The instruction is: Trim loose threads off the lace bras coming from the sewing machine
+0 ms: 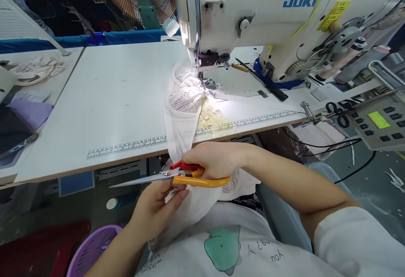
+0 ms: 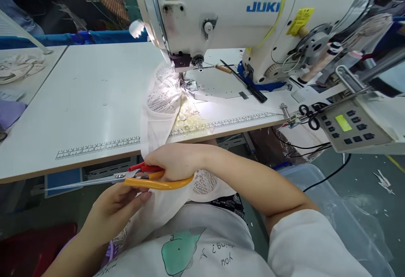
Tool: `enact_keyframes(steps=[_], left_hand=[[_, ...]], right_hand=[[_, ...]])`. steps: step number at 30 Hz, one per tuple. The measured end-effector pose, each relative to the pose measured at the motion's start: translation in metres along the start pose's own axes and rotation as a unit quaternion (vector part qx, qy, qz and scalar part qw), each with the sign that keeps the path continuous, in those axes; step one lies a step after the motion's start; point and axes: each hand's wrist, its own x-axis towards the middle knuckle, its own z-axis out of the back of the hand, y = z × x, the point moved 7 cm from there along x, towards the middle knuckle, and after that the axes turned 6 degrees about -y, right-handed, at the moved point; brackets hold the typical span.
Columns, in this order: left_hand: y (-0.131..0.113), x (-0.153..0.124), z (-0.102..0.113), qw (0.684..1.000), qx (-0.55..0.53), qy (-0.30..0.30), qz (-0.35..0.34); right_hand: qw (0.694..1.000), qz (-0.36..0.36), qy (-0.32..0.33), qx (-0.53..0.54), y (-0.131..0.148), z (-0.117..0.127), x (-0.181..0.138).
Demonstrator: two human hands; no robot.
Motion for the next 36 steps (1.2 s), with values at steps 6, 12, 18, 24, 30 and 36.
enact_keyframes(steps=[6, 12, 18, 24, 30, 36], left_hand=[[0.011, 0.003, -0.002, 0.979, -0.174, 0.077, 0.075], [0.024, 0.004, -0.002, 0.972, -0.19, 0.088, 0.112], [0.025, 0.006, -0.003, 0.971, -0.182, 0.056, 0.146], [0.023, 0.008, -0.005, 0.97, -0.175, 0.029, 0.169], [0.018, 0.01, -0.008, 0.975, -0.131, 0.038, 0.177], [0.015, 0.012, -0.014, 0.976, -0.112, 0.038, 0.182]], right_hand=[[1.0, 0.018, -0.003, -0.021, -0.01, 0.012, 0.005], [0.999, 0.025, -0.011, -0.017, -0.01, 0.016, 0.007], [1.0, 0.023, -0.01, -0.005, -0.011, 0.015, 0.009], [0.998, 0.052, -0.027, 0.0, -0.012, 0.014, 0.008], [0.997, 0.064, -0.043, 0.0, -0.007, 0.017, 0.005], [0.994, 0.022, -0.105, 0.03, -0.007, 0.01, -0.001]])
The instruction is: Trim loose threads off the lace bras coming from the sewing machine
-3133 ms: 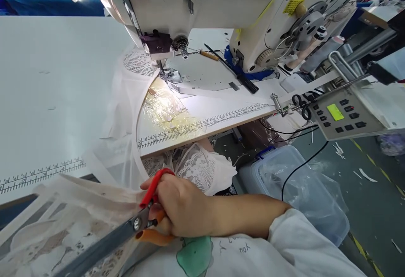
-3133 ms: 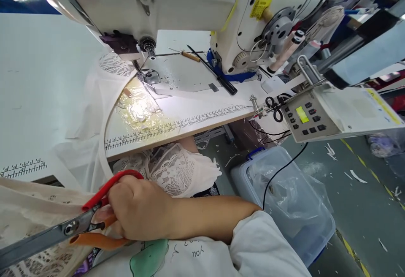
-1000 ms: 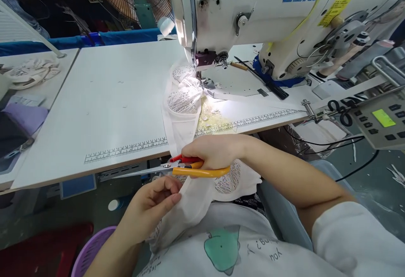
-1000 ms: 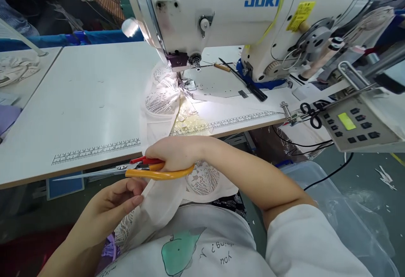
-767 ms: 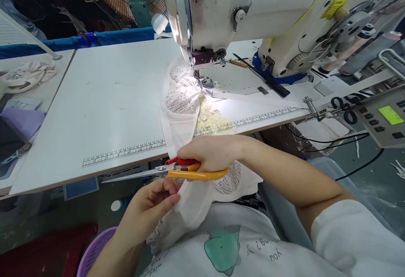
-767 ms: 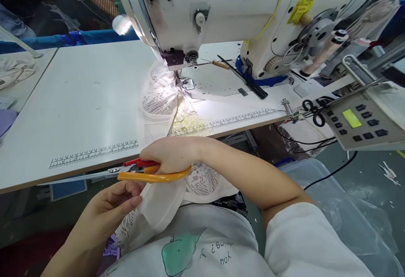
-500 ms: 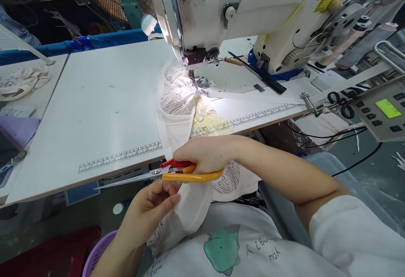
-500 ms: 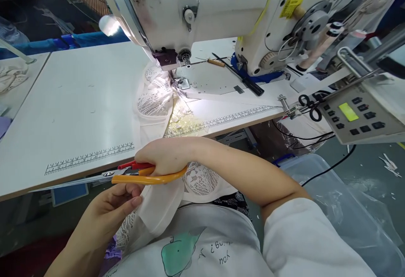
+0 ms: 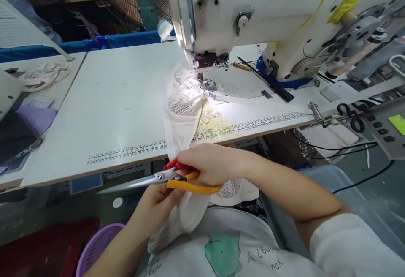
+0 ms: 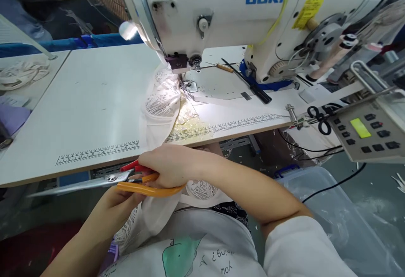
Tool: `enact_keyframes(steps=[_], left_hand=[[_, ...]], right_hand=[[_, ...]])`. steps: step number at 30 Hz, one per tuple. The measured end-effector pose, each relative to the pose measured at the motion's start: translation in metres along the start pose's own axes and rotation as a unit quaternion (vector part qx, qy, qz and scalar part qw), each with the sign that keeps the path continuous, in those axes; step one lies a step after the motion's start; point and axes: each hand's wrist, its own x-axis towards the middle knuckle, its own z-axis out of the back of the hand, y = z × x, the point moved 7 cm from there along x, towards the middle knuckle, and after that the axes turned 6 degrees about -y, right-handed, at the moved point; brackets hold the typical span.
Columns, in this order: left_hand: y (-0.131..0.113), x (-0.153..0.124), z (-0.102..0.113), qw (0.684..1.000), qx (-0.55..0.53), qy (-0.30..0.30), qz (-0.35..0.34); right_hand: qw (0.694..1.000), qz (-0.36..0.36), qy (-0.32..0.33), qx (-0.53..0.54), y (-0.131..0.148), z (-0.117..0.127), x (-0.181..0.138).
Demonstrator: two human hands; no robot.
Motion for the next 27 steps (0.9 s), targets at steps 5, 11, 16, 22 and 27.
enact_keyframes(steps=[5, 11, 16, 22, 27], left_hand=[[0.008, -0.001, -0.002, 0.99, -0.136, -0.024, 0.028], [0.015, -0.001, 0.002, 0.983, -0.178, -0.03, 0.043], [0.013, -0.003, 0.004, 0.982, -0.179, -0.047, 0.043], [0.015, -0.008, 0.006, 0.982, -0.178, -0.047, 0.048], [0.013, -0.008, 0.004, 0.985, -0.16, -0.04, 0.052]], right_hand=[[0.964, -0.077, -0.227, 0.115, -0.017, -0.002, -0.042], [0.989, -0.121, -0.036, 0.079, -0.034, -0.058, -0.079], [0.983, -0.171, 0.0, 0.064, -0.044, -0.074, -0.088], [0.981, -0.186, 0.0, 0.059, -0.043, -0.072, -0.088], [0.979, -0.193, 0.004, 0.065, -0.04, -0.071, -0.08]])
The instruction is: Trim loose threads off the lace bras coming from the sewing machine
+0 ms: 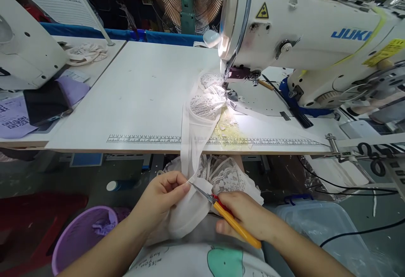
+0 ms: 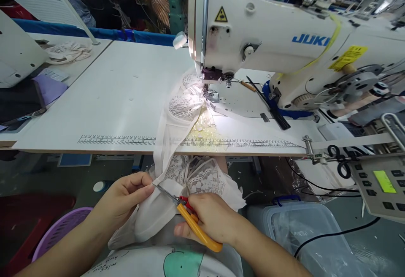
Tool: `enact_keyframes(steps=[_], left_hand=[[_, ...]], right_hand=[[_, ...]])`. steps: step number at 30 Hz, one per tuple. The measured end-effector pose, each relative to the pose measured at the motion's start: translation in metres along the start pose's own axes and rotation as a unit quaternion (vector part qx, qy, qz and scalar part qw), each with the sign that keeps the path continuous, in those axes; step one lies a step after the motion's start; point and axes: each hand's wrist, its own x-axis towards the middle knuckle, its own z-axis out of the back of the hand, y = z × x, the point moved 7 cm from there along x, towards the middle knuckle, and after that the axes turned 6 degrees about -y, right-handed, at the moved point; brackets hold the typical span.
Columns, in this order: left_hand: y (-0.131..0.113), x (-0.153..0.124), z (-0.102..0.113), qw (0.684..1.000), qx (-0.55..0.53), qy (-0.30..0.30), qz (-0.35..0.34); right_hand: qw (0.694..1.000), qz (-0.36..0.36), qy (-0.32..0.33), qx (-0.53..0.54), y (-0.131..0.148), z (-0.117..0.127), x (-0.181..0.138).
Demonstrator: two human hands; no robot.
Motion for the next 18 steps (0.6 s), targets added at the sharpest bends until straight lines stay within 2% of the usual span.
enact_keyframes(steps=[4, 11, 18], left_hand=[[-0.001, 0.001, -0.002, 1.0, 0.01, 0.0, 0.003], [-0.003, 0.002, -0.006, 1.0, 0.025, 0.008, -0.002], [-0.006, 0.003, -0.007, 1.0, 0.03, 0.006, -0.001]], right_hand=[[1.0, -0.012, -0.009, -0.001, 0.004, 0.001, 0.003], [0.999, 0.016, -0.012, 0.025, 0.011, 0.002, 0.0], [0.996, -0.011, -0.031, 0.087, 0.004, -0.007, 0.001]])
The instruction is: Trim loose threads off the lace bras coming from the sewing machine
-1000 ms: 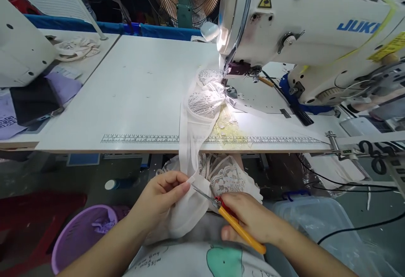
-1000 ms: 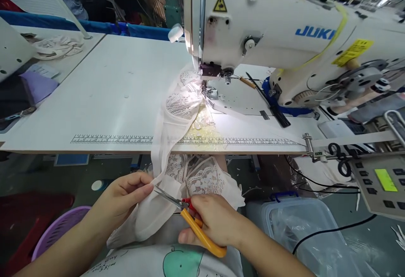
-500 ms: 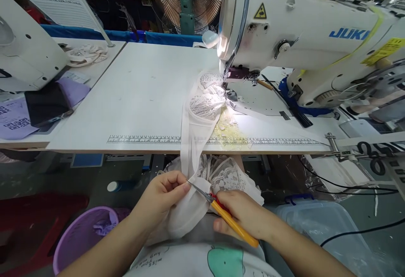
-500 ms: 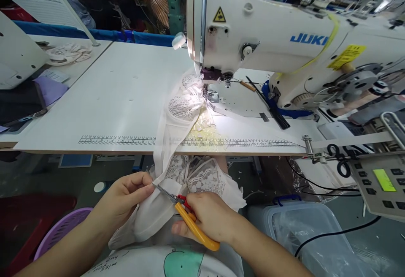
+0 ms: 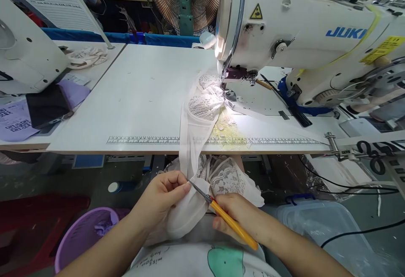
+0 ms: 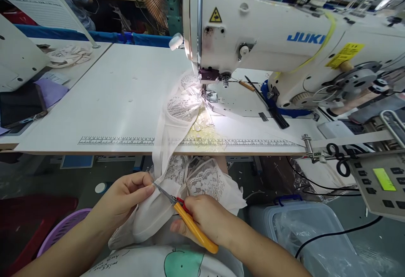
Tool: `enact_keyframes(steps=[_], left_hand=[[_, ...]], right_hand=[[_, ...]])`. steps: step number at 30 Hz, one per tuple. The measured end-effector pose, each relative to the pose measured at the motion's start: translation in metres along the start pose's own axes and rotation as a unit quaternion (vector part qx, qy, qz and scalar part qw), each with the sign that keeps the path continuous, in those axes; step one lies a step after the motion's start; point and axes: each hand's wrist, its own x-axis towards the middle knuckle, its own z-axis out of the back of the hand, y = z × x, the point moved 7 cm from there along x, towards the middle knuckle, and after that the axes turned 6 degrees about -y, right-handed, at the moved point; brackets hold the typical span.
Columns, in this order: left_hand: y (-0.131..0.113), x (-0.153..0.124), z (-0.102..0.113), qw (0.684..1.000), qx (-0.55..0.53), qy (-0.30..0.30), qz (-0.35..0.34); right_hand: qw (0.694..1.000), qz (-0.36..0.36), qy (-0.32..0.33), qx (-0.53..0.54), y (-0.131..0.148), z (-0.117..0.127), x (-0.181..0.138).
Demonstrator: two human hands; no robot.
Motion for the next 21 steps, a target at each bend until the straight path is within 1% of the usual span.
enact_keyframes(steps=[2, 4, 7, 9, 10, 12, 14, 16, 17, 19, 21], left_hand=[[-0.002, 0.0, 0.0, 1.0, 0.003, 0.0, -0.008], [-0.005, -0.002, 0.0, 1.0, 0.013, 0.0, -0.025], [-0.011, -0.008, -0.006, 0.997, 0.053, 0.011, -0.049], [-0.015, -0.012, -0.012, 0.993, 0.088, 0.026, -0.071], [-0.017, -0.014, -0.016, 0.99, 0.106, 0.034, -0.087], [-0.021, -0.018, -0.024, 0.98, 0.14, 0.051, -0.128], [-0.024, -0.021, -0.033, 0.968, 0.171, 0.071, -0.17], [-0.025, -0.022, -0.041, 0.956, 0.198, 0.089, -0.199], [-0.025, -0.021, -0.044, 0.949, 0.215, 0.095, -0.209], [-0.025, -0.019, -0.046, 0.932, 0.262, 0.107, -0.228], [-0.024, -0.015, -0.044, 0.899, 0.335, 0.128, -0.253]], right_hand=[[0.999, -0.002, -0.024, 0.027, -0.005, -0.001, 0.001], [0.997, 0.011, -0.067, 0.038, -0.008, 0.005, 0.002], [0.985, 0.032, -0.165, 0.034, -0.004, 0.025, 0.0], [0.972, 0.048, -0.221, 0.068, 0.004, 0.04, -0.002], [0.964, 0.063, -0.237, 0.098, 0.009, 0.045, -0.003], [0.954, 0.089, -0.237, 0.16, 0.02, 0.048, -0.004], [0.953, 0.088, -0.205, 0.204, 0.026, 0.045, -0.001], [0.956, 0.075, -0.175, 0.221, 0.029, 0.039, 0.001], [0.958, 0.074, -0.172, 0.216, 0.03, 0.038, 0.002], [0.96, 0.09, -0.206, 0.167, 0.03, 0.044, -0.001], [0.955, 0.113, -0.261, 0.089, 0.029, 0.056, -0.01]])
